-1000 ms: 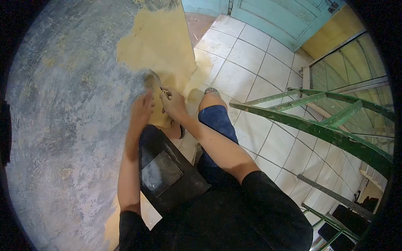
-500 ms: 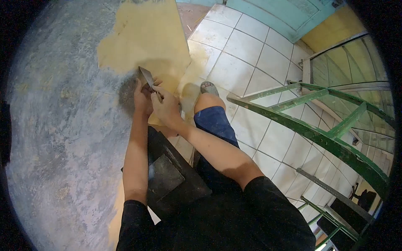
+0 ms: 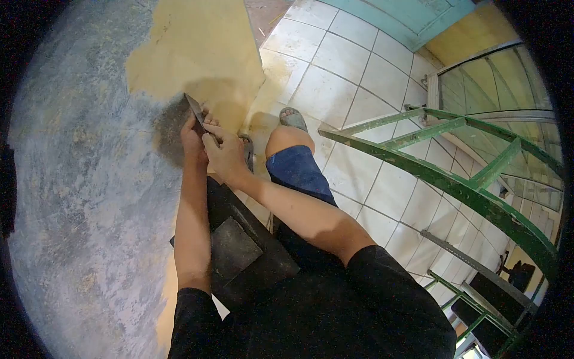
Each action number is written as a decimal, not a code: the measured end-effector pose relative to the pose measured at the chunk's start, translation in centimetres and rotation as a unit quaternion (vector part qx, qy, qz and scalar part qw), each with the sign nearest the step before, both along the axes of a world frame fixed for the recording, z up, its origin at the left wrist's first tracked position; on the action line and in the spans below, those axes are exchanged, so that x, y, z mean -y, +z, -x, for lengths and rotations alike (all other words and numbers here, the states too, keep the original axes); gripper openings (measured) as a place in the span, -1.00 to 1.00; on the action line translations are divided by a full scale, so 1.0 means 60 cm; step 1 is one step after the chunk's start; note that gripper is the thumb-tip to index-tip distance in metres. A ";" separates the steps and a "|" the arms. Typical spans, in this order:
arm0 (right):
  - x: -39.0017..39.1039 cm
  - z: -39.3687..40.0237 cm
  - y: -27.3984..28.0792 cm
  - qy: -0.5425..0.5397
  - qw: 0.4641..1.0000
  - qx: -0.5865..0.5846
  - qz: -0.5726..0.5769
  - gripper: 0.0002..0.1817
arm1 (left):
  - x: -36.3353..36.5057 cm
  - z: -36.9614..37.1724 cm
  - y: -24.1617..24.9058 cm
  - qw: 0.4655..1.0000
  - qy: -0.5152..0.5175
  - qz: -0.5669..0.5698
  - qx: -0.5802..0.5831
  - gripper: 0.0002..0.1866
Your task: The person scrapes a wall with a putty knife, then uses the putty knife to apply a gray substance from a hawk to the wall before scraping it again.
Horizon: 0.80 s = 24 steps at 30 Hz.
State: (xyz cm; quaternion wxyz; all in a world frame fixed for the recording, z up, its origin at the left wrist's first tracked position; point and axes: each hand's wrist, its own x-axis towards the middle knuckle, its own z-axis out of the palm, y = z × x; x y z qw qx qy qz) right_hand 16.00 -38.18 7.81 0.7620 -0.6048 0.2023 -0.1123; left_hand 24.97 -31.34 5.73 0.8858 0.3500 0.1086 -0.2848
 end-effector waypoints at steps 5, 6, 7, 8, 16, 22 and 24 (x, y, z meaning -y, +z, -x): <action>0.003 -0.002 0.000 0.009 1.000 0.013 0.000 -0.65 | 0.004 0.002 0.003 1.000 0.015 -0.004 -0.001 -0.69; 0.001 -0.003 -0.001 0.009 1.000 0.011 -0.021 -0.65 | 0.006 0.001 0.004 1.000 0.014 -0.003 -0.002 -0.69; 0.001 -0.004 -0.003 0.009 0.999 0.008 -0.041 -0.65 | 0.008 0.001 0.005 1.000 0.014 0.003 -0.008 -0.70; 0.002 -0.005 0.001 0.009 0.999 0.008 -0.041 -0.65 | 0.009 0.000 0.005 1.000 0.015 0.010 -0.014 -0.71; -0.004 -0.012 0.002 -0.025 1.000 0.002 0.007 -0.66 | 0.019 -0.012 0.002 0.999 0.005 0.049 -0.017 -0.73; 0.001 -0.021 0.016 -0.020 0.999 -0.020 -0.018 -0.66 | 0.016 -0.032 -0.012 0.994 -0.031 0.101 -0.003 -0.75; -0.001 -0.022 0.014 -0.023 0.999 -0.018 -0.023 -0.66 | 0.018 -0.031 -0.012 0.994 -0.030 0.105 -0.003 -0.76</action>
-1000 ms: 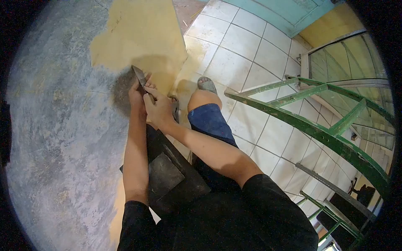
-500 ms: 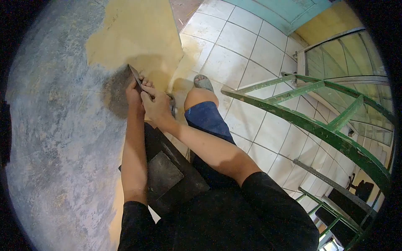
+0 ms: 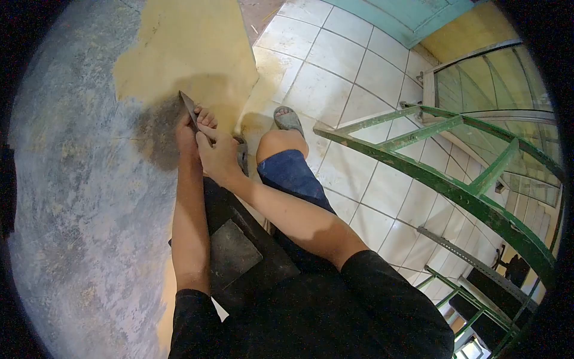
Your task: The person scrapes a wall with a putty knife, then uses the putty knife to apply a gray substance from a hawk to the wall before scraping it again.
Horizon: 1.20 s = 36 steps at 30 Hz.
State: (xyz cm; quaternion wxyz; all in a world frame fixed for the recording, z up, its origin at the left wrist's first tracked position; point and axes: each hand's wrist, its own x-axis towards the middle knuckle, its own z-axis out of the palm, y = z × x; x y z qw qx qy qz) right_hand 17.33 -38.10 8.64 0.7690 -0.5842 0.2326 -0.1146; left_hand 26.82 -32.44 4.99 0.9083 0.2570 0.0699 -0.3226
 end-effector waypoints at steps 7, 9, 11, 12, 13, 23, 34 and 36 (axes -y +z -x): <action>-0.016 0.009 0.004 -0.013 0.997 0.020 0.068 -0.66 | -0.020 0.012 0.004 1.000 0.001 -0.002 -0.029 -0.79; -0.016 0.013 0.008 -0.011 0.997 0.013 0.080 -0.66 | -0.023 0.017 0.004 0.999 -0.002 0.000 -0.037 -0.79; -0.019 0.016 0.009 -0.010 0.996 0.006 0.092 -0.66 | -0.025 0.020 0.000 0.999 0.000 -0.003 -0.038 -0.77; -0.022 0.016 0.009 -0.018 0.996 0.005 0.083 -0.66 | -0.027 0.019 -0.003 0.999 -0.001 -0.003 -0.039 -0.77; -0.023 0.016 0.009 -0.027 0.997 0.004 0.074 -0.66 | -0.029 0.018 -0.005 0.999 -0.009 0.010 -0.041 -0.77; -0.021 0.011 0.004 -0.012 0.998 0.008 0.068 -0.65 | -0.019 0.012 -0.002 0.999 0.000 0.011 -0.032 -0.79; -0.014 -0.006 0.005 -0.023 0.999 -0.025 0.034 -0.64 | -0.006 -0.013 -0.015 1.000 -0.016 0.012 -0.022 -0.79; -0.011 -0.013 0.000 -0.028 0.999 -0.015 0.032 -0.65 | 0.000 -0.016 -0.011 1.000 -0.017 0.019 -0.017 -0.78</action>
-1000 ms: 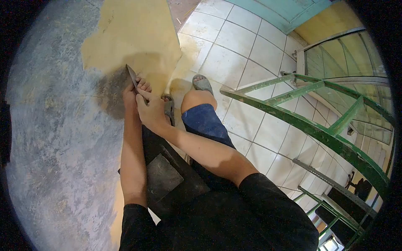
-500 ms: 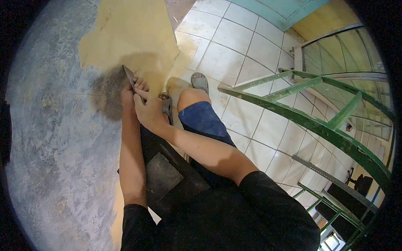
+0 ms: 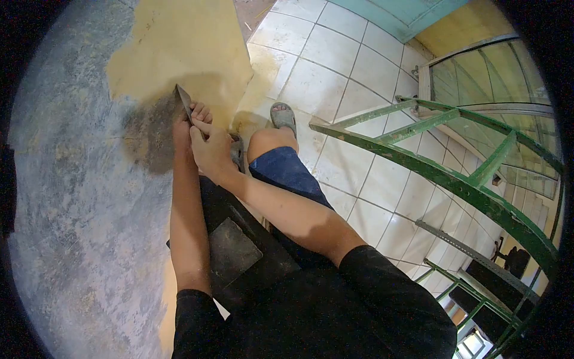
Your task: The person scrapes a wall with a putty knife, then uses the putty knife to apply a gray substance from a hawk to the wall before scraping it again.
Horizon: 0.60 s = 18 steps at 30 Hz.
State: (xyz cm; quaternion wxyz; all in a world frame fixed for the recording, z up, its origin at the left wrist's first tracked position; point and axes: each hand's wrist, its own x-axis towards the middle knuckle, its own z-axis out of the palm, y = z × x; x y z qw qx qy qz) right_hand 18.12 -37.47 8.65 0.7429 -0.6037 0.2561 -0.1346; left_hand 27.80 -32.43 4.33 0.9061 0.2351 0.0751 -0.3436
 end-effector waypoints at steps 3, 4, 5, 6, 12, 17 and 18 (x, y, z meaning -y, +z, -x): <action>0.005 -0.011 0.000 -0.018 1.000 0.017 0.000 -0.66 | 0.010 -0.015 -0.008 1.000 -0.004 0.000 -0.001 -0.76; 0.007 -0.015 0.001 -0.031 0.999 0.022 0.000 -0.67 | 0.012 -0.021 -0.013 1.000 -0.012 0.009 0.006 -0.76; 0.010 -0.017 -0.002 -0.031 0.999 0.021 0.001 -0.67 | 0.014 -0.022 -0.015 1.000 -0.018 0.019 0.012 -0.76; 0.013 -0.018 -0.005 -0.022 1.000 0.016 0.005 -0.66 | 0.014 -0.022 -0.017 1.000 -0.019 0.019 0.011 -0.76; 0.013 -0.007 -0.008 -0.003 1.000 0.009 0.018 -0.64 | 0.010 -0.007 -0.012 1.000 -0.001 -0.017 0.015 -0.77; -0.004 0.012 -0.014 0.006 0.999 0.021 0.048 -0.67 | -0.017 0.012 -0.020 1.000 -0.006 0.009 0.015 -0.77; -0.005 0.013 -0.017 0.005 0.999 0.022 0.047 -0.67 | -0.018 0.012 -0.023 1.000 -0.007 0.008 0.016 -0.77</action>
